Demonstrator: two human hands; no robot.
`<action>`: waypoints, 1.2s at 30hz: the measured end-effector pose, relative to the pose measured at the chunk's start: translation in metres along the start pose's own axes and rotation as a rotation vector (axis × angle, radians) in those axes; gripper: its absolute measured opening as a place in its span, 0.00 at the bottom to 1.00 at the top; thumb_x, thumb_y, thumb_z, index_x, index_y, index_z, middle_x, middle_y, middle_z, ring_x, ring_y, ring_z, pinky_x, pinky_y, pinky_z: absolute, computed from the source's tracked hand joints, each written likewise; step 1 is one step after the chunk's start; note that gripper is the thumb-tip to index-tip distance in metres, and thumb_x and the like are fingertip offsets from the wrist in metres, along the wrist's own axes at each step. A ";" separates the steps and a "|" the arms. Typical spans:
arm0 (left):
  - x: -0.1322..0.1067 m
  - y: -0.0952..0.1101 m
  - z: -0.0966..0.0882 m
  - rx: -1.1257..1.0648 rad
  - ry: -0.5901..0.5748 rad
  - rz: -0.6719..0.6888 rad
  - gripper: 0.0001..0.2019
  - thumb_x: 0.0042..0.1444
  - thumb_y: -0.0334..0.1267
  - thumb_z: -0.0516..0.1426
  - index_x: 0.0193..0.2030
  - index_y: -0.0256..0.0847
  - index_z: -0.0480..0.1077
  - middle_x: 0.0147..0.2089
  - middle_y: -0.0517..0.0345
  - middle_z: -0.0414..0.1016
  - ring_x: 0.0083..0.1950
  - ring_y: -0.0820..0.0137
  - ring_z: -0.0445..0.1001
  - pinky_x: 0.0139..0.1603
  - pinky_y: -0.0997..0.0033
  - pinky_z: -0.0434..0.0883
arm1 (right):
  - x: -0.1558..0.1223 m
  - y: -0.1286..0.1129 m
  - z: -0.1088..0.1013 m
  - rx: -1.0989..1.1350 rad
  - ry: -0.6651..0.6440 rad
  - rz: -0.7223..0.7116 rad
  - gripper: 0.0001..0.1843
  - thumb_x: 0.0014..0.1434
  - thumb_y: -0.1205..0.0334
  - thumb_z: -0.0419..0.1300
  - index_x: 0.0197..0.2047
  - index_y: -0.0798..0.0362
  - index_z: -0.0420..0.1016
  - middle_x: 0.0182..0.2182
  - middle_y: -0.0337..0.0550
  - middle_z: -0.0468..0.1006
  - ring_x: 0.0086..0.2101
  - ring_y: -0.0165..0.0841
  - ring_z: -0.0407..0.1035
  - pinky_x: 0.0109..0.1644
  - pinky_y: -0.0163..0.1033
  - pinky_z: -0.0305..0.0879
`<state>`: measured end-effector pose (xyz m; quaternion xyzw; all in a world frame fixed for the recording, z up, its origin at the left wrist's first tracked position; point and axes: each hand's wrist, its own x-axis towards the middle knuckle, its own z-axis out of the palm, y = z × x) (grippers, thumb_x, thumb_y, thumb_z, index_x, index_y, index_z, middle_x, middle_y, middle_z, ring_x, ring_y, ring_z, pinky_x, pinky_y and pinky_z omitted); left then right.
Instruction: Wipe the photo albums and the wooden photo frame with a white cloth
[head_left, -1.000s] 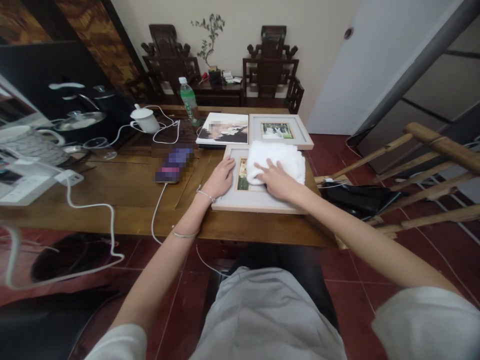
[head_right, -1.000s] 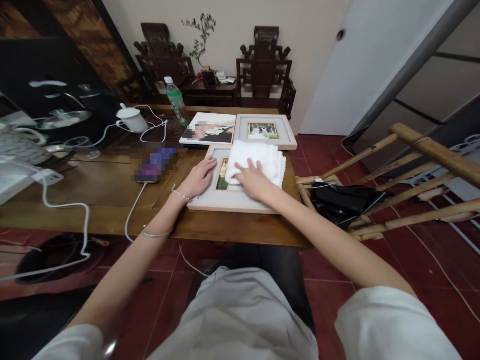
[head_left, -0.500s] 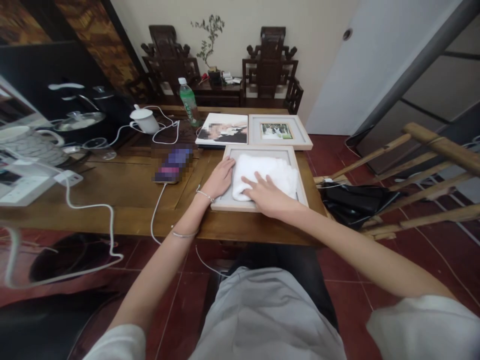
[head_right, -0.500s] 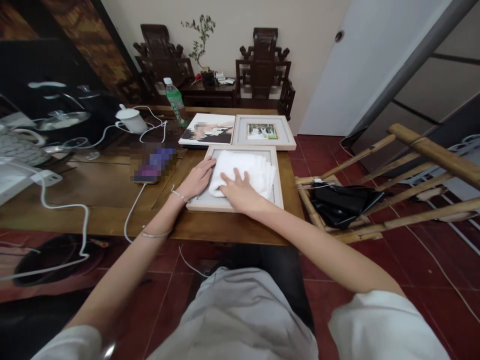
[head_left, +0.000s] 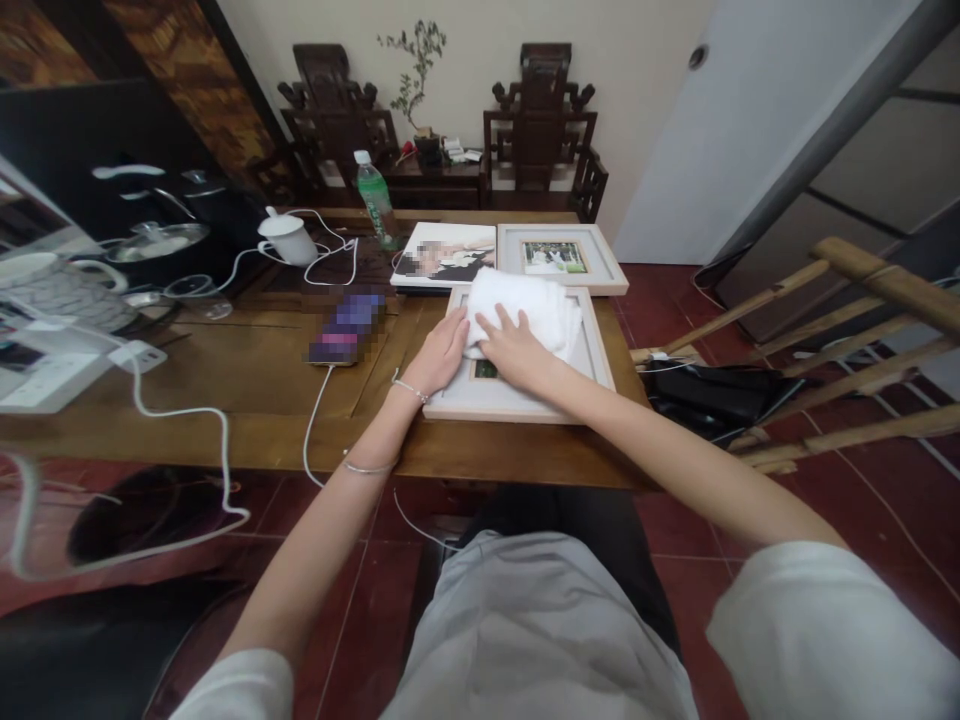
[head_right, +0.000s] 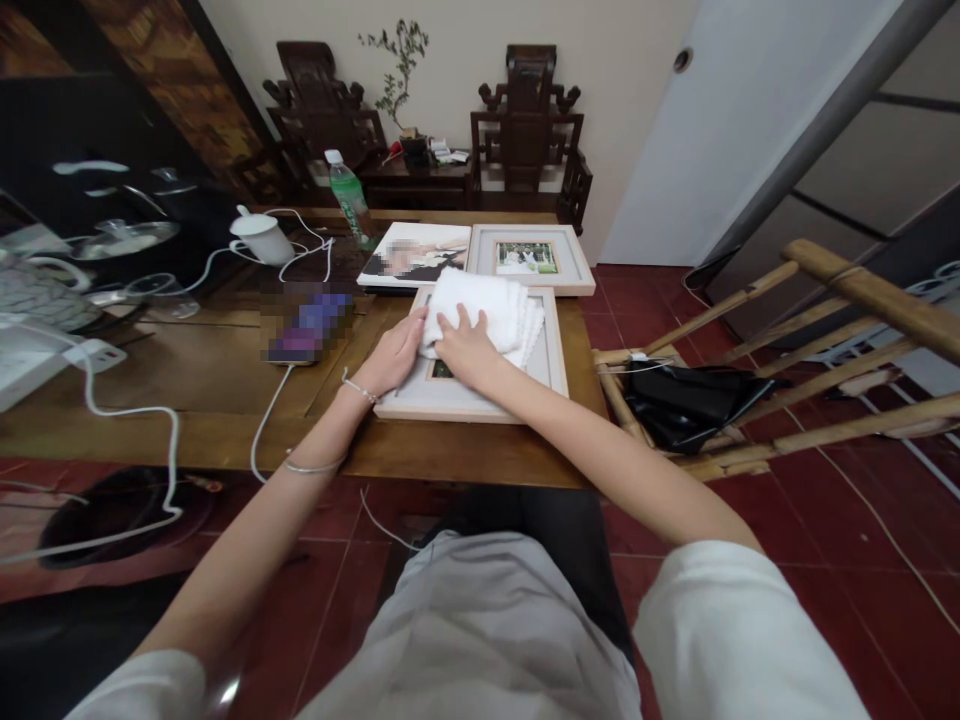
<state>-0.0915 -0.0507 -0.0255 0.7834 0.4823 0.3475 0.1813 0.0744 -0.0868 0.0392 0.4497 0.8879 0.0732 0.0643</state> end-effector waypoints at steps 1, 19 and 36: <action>0.000 0.001 0.000 0.000 -0.002 -0.001 0.36 0.70 0.58 0.34 0.68 0.32 0.62 0.70 0.40 0.63 0.72 0.58 0.60 0.74 0.56 0.54 | -0.011 -0.006 -0.004 0.019 -0.026 -0.026 0.27 0.64 0.79 0.46 0.61 0.59 0.74 0.72 0.59 0.53 0.69 0.62 0.45 0.65 0.71 0.52; 0.000 -0.001 -0.001 -0.067 -0.024 -0.068 0.36 0.71 0.57 0.34 0.72 0.31 0.54 0.75 0.44 0.53 0.76 0.59 0.52 0.76 0.58 0.49 | -0.019 -0.021 -0.008 0.112 -0.038 -0.072 0.24 0.63 0.77 0.48 0.55 0.57 0.77 0.72 0.50 0.56 0.69 0.58 0.48 0.65 0.69 0.56; 0.000 0.003 -0.010 -0.172 0.085 0.029 0.38 0.68 0.64 0.31 0.74 0.43 0.52 0.77 0.50 0.49 0.77 0.62 0.48 0.77 0.57 0.46 | 0.021 -0.023 -0.011 0.182 0.016 0.012 0.25 0.65 0.75 0.46 0.61 0.59 0.71 0.69 0.59 0.58 0.66 0.58 0.50 0.63 0.69 0.57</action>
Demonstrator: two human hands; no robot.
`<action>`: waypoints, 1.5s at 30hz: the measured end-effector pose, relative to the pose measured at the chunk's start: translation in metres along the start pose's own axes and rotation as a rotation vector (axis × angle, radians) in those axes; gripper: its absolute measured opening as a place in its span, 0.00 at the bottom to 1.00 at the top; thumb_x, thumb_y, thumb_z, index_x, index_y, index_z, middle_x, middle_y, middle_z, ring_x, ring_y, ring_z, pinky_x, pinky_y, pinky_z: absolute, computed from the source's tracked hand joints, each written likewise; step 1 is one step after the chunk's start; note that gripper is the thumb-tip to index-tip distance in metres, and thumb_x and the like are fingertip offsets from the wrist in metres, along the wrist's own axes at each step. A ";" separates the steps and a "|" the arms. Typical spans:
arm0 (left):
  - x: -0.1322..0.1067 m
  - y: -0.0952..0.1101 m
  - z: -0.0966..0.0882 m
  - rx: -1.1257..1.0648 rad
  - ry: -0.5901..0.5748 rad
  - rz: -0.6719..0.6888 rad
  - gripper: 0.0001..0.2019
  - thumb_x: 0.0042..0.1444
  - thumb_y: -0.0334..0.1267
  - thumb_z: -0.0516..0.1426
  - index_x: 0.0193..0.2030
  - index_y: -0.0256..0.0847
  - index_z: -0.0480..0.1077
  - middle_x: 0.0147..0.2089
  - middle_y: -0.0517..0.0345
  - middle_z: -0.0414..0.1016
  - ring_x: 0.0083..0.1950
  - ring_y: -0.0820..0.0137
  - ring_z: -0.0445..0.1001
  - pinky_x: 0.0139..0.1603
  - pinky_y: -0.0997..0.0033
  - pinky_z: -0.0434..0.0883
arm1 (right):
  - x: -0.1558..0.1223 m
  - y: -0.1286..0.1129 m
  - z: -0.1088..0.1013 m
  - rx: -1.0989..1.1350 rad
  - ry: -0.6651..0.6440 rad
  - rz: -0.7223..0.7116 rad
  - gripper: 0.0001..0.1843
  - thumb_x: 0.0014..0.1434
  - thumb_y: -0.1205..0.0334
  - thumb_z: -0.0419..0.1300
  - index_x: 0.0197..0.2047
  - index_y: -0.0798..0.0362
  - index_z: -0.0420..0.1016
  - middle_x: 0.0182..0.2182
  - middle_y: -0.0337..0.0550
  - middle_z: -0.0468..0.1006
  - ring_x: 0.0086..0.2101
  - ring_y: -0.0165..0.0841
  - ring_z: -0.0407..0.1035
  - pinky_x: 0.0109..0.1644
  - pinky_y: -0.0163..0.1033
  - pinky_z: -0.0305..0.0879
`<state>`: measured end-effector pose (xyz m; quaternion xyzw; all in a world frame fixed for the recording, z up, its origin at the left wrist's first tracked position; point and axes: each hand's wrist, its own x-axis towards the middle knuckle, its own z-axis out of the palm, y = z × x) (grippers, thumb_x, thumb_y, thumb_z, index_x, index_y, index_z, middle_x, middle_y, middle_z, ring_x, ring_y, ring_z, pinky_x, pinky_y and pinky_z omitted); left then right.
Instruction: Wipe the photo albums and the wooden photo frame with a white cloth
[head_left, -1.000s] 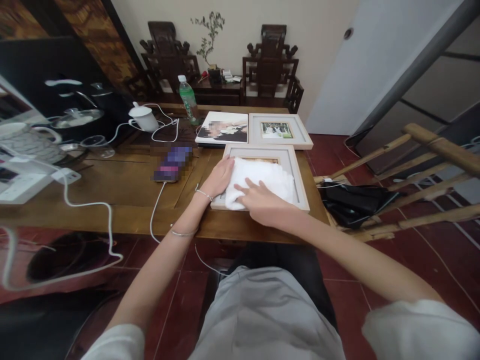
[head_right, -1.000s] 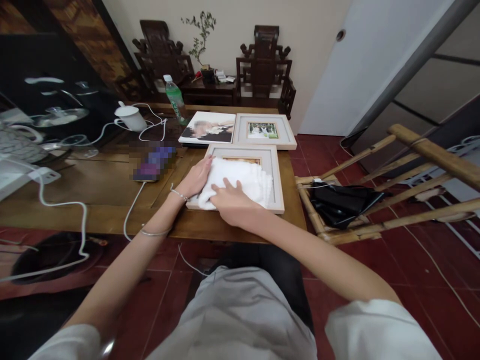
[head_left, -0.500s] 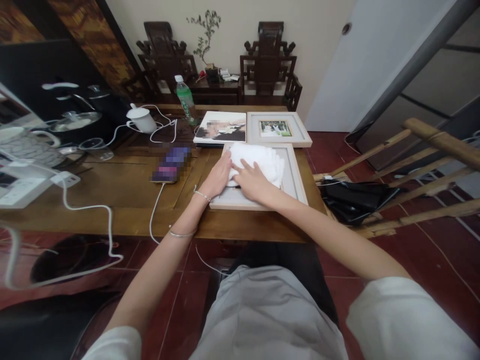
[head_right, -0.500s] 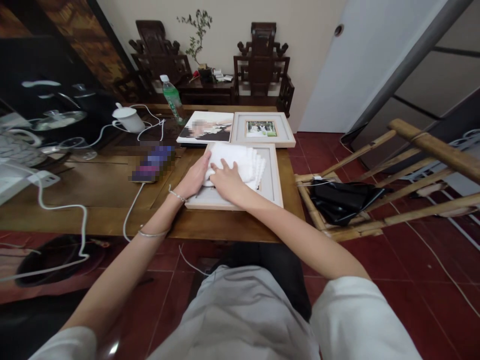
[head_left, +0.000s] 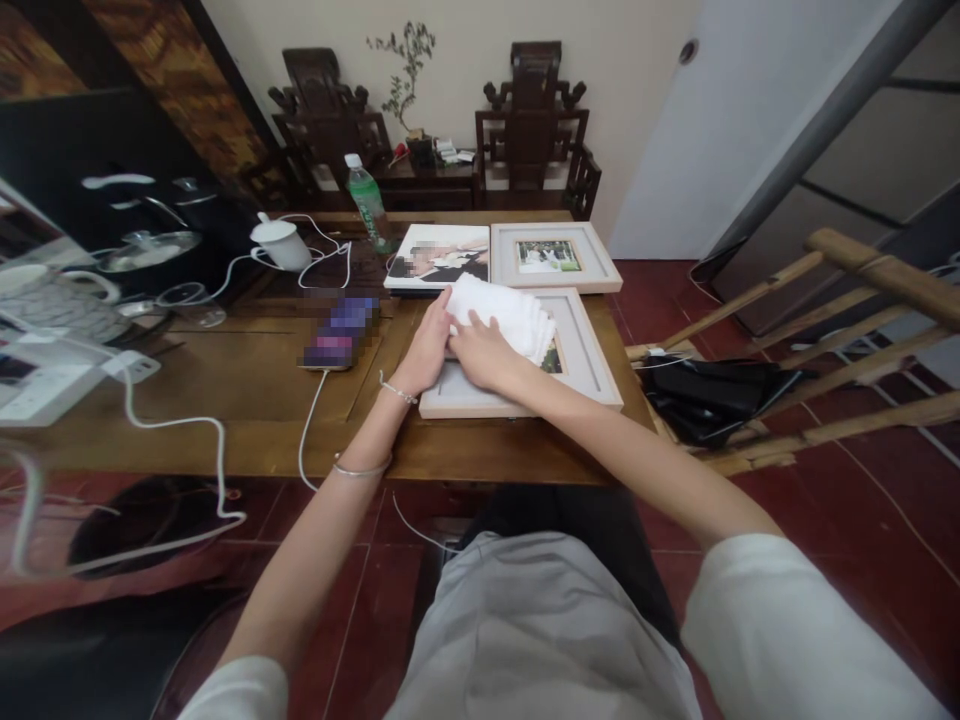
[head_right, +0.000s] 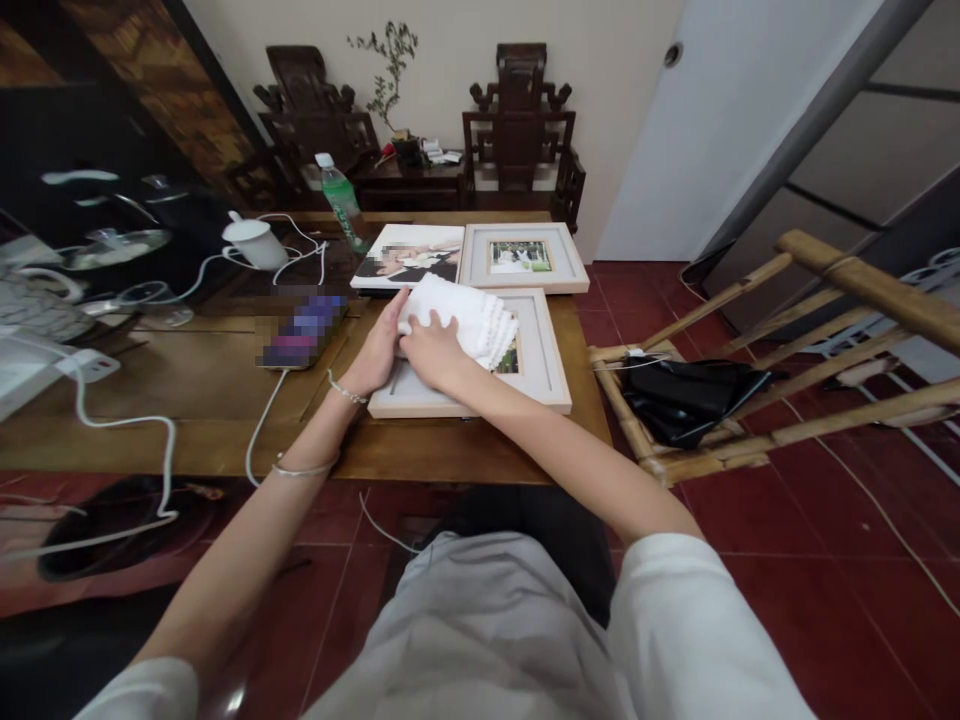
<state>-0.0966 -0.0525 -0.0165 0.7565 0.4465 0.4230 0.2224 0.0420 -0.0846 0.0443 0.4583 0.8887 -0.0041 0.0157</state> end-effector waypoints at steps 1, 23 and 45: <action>0.000 0.000 -0.001 -0.013 -0.014 -0.012 0.38 0.68 0.63 0.30 0.74 0.43 0.52 0.77 0.50 0.50 0.77 0.62 0.48 0.77 0.57 0.45 | -0.008 -0.003 -0.003 -0.011 -0.014 -0.028 0.24 0.65 0.76 0.45 0.59 0.59 0.74 0.68 0.59 0.60 0.65 0.58 0.52 0.62 0.68 0.58; 0.004 -0.015 0.010 0.235 -0.225 -0.008 0.33 0.70 0.55 0.37 0.66 0.32 0.64 0.71 0.40 0.61 0.77 0.56 0.48 0.77 0.49 0.45 | -0.128 -0.001 -0.027 -0.009 -0.128 -0.151 0.19 0.57 0.80 0.51 0.44 0.58 0.79 0.56 0.59 0.75 0.57 0.50 0.67 0.58 0.56 0.63; 0.002 -0.019 0.012 0.322 -0.213 0.003 0.28 0.68 0.48 0.44 0.66 0.31 0.64 0.72 0.40 0.61 0.77 0.55 0.50 0.77 0.48 0.46 | -0.139 0.012 -0.018 -0.030 -0.075 -0.102 0.20 0.55 0.79 0.52 0.44 0.58 0.80 0.55 0.59 0.76 0.58 0.46 0.67 0.60 0.50 0.62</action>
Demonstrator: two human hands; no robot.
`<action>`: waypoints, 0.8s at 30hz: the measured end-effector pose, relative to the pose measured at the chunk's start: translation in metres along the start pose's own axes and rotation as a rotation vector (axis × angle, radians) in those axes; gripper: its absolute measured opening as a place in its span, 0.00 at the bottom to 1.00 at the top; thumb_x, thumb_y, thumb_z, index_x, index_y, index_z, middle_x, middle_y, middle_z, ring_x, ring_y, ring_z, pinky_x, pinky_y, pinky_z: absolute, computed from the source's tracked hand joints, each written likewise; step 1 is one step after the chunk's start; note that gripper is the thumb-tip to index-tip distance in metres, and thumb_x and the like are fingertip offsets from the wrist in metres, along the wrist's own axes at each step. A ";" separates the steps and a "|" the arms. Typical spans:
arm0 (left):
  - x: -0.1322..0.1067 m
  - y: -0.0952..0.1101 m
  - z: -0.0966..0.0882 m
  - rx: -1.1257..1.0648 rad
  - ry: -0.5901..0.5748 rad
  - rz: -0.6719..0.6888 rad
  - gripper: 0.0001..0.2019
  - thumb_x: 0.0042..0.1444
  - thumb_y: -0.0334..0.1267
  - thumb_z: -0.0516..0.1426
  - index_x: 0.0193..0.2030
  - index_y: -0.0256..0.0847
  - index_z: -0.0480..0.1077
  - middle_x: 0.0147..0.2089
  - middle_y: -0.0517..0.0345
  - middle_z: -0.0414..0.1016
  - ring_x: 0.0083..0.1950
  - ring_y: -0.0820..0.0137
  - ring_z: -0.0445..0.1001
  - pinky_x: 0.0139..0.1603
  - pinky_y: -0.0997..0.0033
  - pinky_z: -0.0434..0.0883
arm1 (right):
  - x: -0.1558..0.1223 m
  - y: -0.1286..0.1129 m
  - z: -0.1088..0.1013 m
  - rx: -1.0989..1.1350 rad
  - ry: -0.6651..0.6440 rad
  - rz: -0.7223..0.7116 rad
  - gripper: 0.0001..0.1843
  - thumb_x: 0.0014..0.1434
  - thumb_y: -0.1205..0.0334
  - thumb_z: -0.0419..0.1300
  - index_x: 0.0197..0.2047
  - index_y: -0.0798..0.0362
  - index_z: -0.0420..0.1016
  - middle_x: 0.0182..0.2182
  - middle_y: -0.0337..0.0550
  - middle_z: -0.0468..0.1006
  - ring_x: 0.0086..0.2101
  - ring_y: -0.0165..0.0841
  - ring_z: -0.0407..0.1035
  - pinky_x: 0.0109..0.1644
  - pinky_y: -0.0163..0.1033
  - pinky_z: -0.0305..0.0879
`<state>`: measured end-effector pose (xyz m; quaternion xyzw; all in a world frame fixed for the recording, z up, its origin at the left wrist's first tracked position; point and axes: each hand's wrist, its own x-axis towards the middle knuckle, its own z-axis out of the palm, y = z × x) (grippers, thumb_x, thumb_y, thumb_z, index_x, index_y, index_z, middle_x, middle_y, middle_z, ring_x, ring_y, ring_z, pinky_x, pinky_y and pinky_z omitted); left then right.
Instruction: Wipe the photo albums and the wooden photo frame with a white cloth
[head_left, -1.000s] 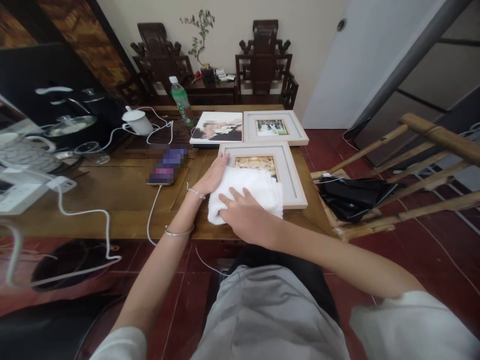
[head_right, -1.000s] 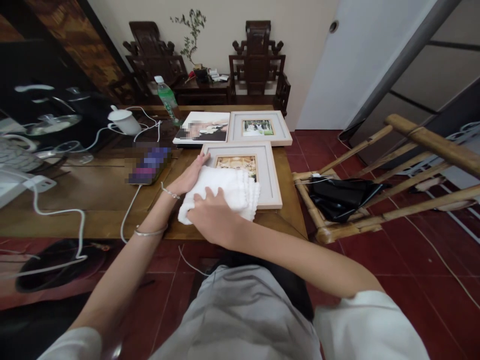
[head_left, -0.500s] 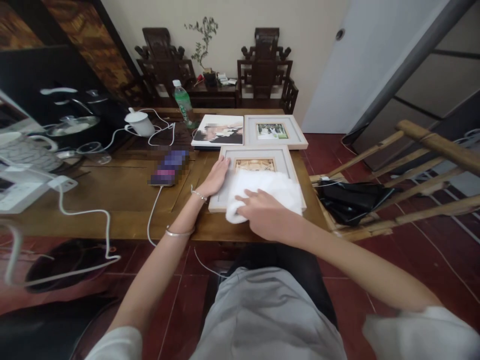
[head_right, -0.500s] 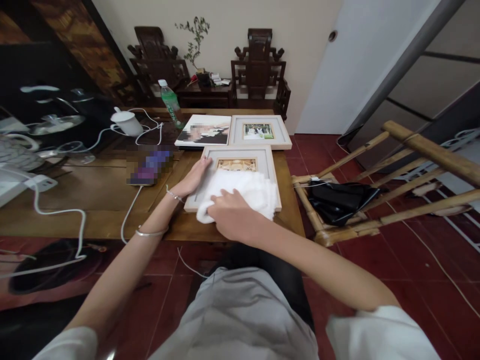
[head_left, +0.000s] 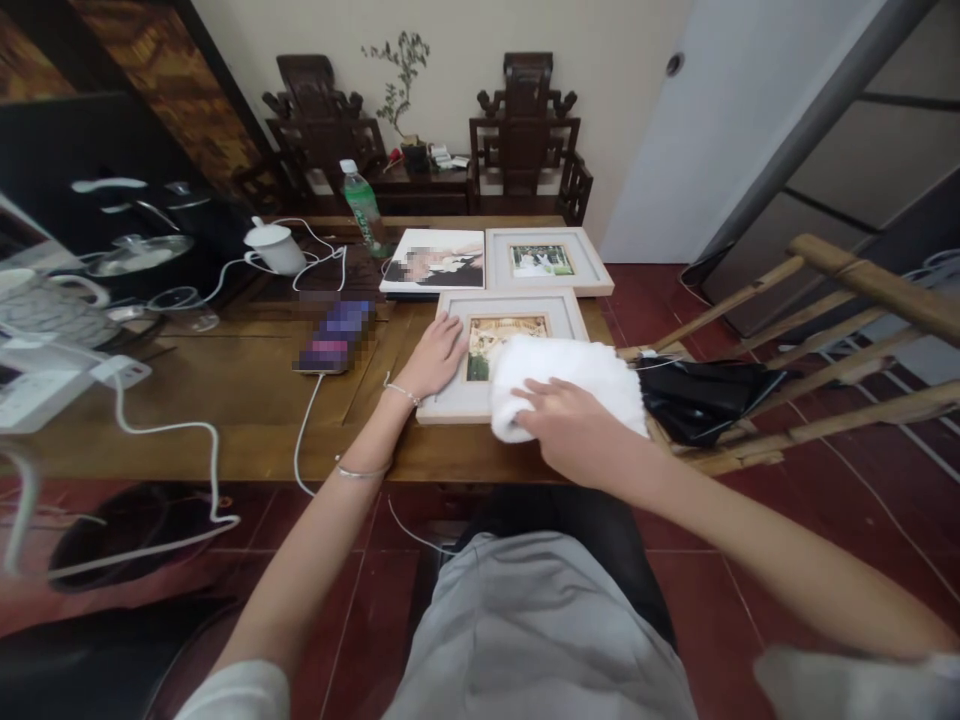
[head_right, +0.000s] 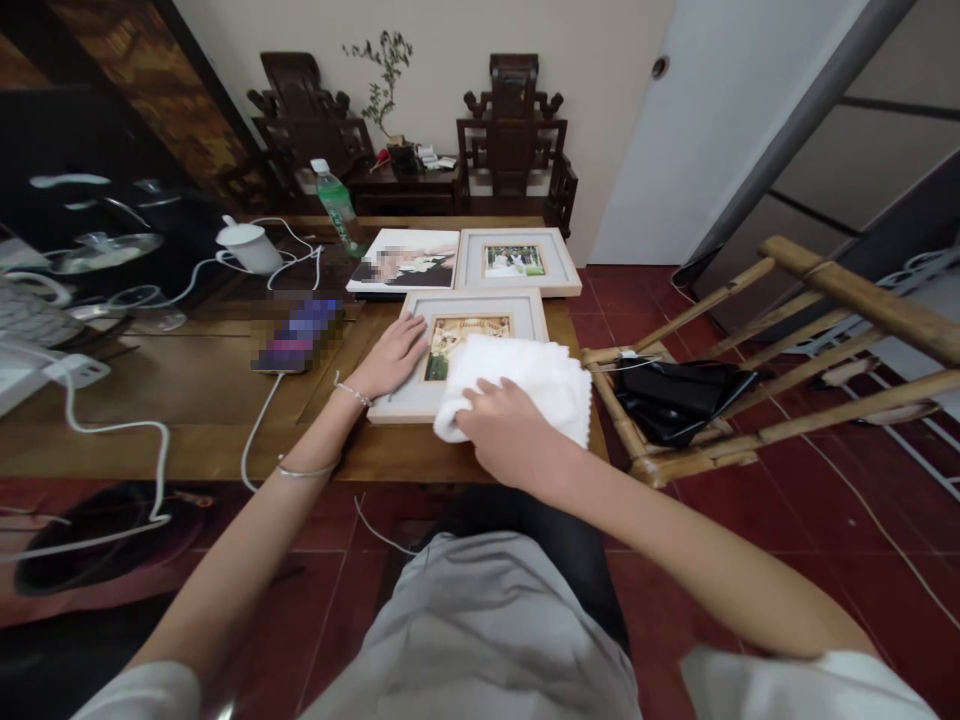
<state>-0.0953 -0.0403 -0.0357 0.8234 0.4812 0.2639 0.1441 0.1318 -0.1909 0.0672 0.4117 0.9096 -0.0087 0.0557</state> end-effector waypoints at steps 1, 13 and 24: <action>0.000 -0.001 0.000 0.007 0.009 0.013 0.27 0.67 0.46 0.46 0.65 0.31 0.65 0.71 0.41 0.62 0.76 0.55 0.51 0.77 0.48 0.48 | -0.006 0.005 -0.001 -0.012 -0.008 0.021 0.21 0.54 0.80 0.52 0.44 0.58 0.80 0.56 0.59 0.76 0.59 0.46 0.67 0.60 0.49 0.62; -0.003 0.002 -0.001 -0.014 0.074 0.029 0.23 0.62 0.31 0.48 0.61 0.33 0.71 0.67 0.45 0.69 0.74 0.57 0.58 0.75 0.51 0.56 | 0.038 -0.015 0.007 0.000 0.042 -0.057 0.21 0.59 0.77 0.51 0.50 0.58 0.79 0.63 0.53 0.71 0.64 0.46 0.61 0.62 0.51 0.62; -0.006 0.018 -0.010 -0.056 0.092 0.095 0.18 0.62 0.30 0.50 0.51 0.38 0.79 0.59 0.51 0.78 0.63 0.58 0.74 0.67 0.57 0.67 | 0.158 0.044 -0.004 -0.192 0.295 0.166 0.24 0.69 0.69 0.43 0.58 0.56 0.75 0.74 0.46 0.51 0.72 0.49 0.41 0.72 0.60 0.42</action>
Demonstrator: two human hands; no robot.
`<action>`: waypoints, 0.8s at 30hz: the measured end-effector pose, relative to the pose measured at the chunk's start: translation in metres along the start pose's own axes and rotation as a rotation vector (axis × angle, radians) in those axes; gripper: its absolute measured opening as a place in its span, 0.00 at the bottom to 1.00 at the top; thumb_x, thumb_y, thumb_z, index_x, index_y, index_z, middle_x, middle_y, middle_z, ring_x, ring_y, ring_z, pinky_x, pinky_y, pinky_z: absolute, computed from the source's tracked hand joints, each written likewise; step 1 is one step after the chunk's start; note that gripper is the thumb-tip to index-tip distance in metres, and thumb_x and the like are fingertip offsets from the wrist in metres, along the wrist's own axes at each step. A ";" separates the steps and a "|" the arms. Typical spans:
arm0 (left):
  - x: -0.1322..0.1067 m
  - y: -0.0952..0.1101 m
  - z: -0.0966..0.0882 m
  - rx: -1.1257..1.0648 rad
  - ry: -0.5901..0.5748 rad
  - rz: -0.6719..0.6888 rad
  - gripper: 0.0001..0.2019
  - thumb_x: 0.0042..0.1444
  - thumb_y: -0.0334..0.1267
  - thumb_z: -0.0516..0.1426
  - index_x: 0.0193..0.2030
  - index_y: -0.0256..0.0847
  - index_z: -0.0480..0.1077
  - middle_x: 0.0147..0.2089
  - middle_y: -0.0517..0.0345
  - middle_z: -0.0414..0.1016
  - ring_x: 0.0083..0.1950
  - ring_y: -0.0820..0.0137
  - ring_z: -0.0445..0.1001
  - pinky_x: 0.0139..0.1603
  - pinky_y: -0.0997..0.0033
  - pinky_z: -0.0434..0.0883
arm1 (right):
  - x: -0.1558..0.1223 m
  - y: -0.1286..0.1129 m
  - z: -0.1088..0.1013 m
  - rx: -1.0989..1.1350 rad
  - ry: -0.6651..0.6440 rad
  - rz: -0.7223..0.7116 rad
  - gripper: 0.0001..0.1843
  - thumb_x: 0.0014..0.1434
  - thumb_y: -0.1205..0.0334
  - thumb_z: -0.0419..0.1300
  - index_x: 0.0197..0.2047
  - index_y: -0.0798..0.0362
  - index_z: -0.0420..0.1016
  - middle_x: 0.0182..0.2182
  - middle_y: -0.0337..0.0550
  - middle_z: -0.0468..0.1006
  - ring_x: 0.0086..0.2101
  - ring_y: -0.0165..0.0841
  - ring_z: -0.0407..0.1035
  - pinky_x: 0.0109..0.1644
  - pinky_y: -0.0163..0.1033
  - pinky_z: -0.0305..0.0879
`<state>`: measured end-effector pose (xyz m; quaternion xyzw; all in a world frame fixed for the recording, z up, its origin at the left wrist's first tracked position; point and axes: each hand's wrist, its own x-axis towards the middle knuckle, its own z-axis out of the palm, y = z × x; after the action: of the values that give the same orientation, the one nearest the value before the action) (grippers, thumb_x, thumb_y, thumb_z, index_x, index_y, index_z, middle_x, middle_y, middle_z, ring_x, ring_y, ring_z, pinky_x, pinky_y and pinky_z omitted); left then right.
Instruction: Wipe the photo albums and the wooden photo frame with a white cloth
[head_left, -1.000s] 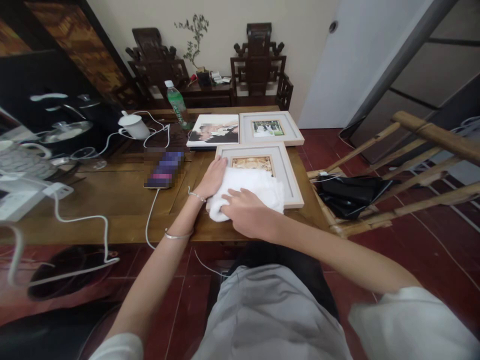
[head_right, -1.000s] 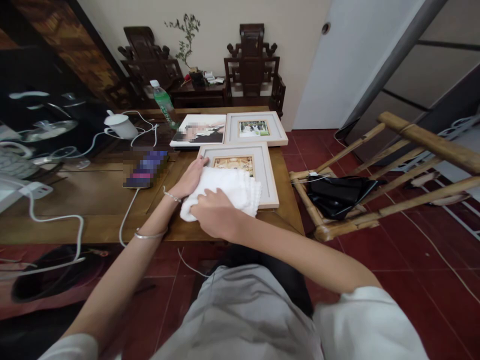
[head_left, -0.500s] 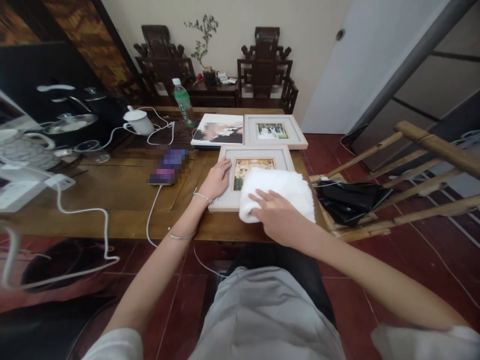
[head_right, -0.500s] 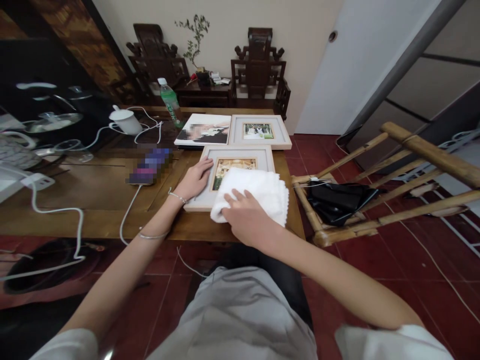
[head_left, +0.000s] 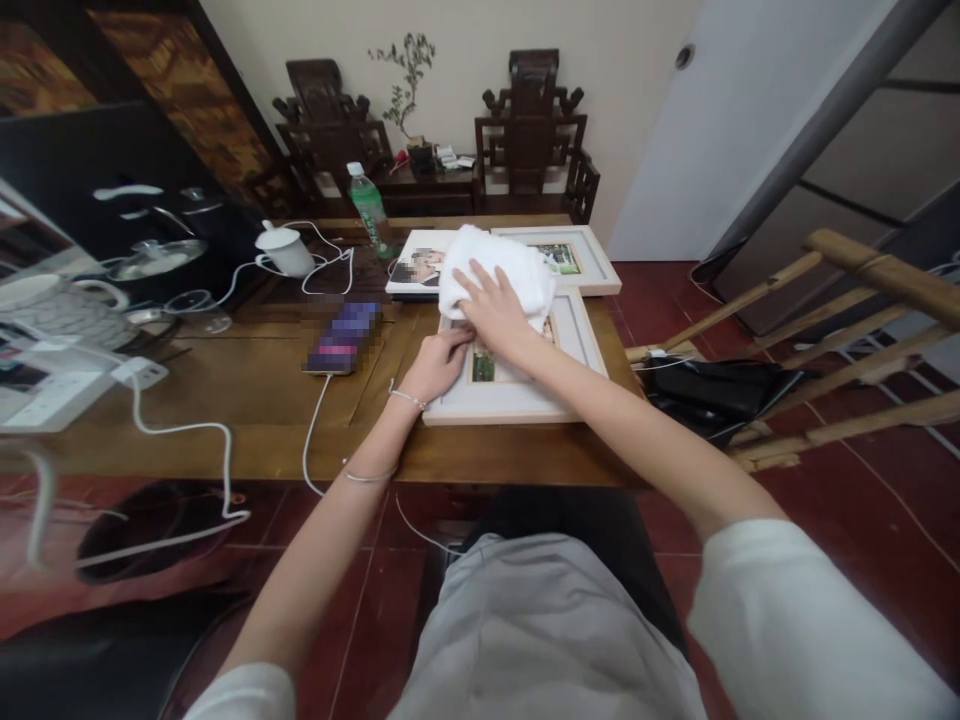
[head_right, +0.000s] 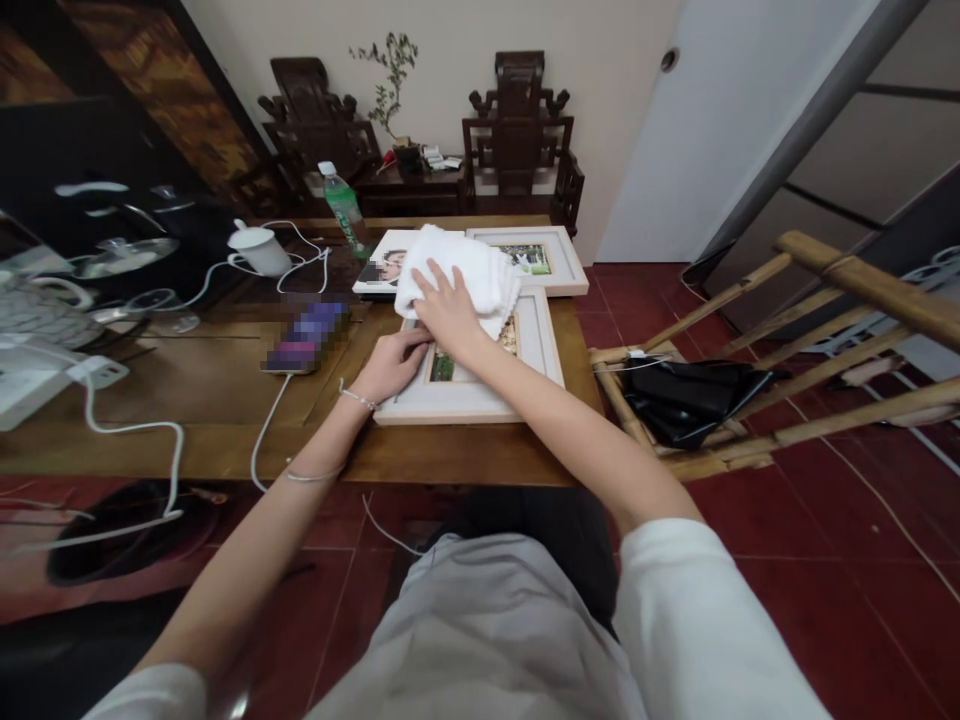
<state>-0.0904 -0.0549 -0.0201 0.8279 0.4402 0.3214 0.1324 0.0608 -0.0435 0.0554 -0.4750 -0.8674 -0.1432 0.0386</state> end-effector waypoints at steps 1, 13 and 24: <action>0.000 0.002 -0.001 -0.008 -0.001 -0.001 0.18 0.61 0.30 0.51 0.50 0.40 0.79 0.57 0.52 0.79 0.61 0.58 0.75 0.66 0.58 0.69 | 0.008 -0.001 0.005 -0.002 -0.030 -0.019 0.24 0.69 0.69 0.43 0.58 0.55 0.76 0.73 0.45 0.52 0.72 0.49 0.41 0.72 0.60 0.42; -0.001 -0.003 0.002 -0.038 0.034 -0.014 0.15 0.62 0.31 0.54 0.50 0.39 0.80 0.57 0.51 0.78 0.61 0.58 0.75 0.68 0.57 0.67 | 0.005 0.022 0.027 -0.036 -0.156 -0.001 0.23 0.67 0.73 0.46 0.56 0.53 0.77 0.70 0.45 0.60 0.69 0.47 0.49 0.69 0.63 0.50; 0.000 -0.011 0.005 -0.086 0.068 -0.059 0.24 0.54 0.20 0.48 0.50 0.40 0.79 0.56 0.57 0.80 0.62 0.65 0.74 0.70 0.59 0.64 | -0.047 0.103 0.007 -0.222 -0.294 0.217 0.24 0.61 0.76 0.50 0.56 0.61 0.76 0.50 0.62 0.78 0.55 0.45 0.67 0.59 0.54 0.55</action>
<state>-0.0943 -0.0484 -0.0297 0.7966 0.4543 0.3642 0.1623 0.1727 -0.0278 0.0610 -0.5829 -0.7863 -0.1618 -0.1256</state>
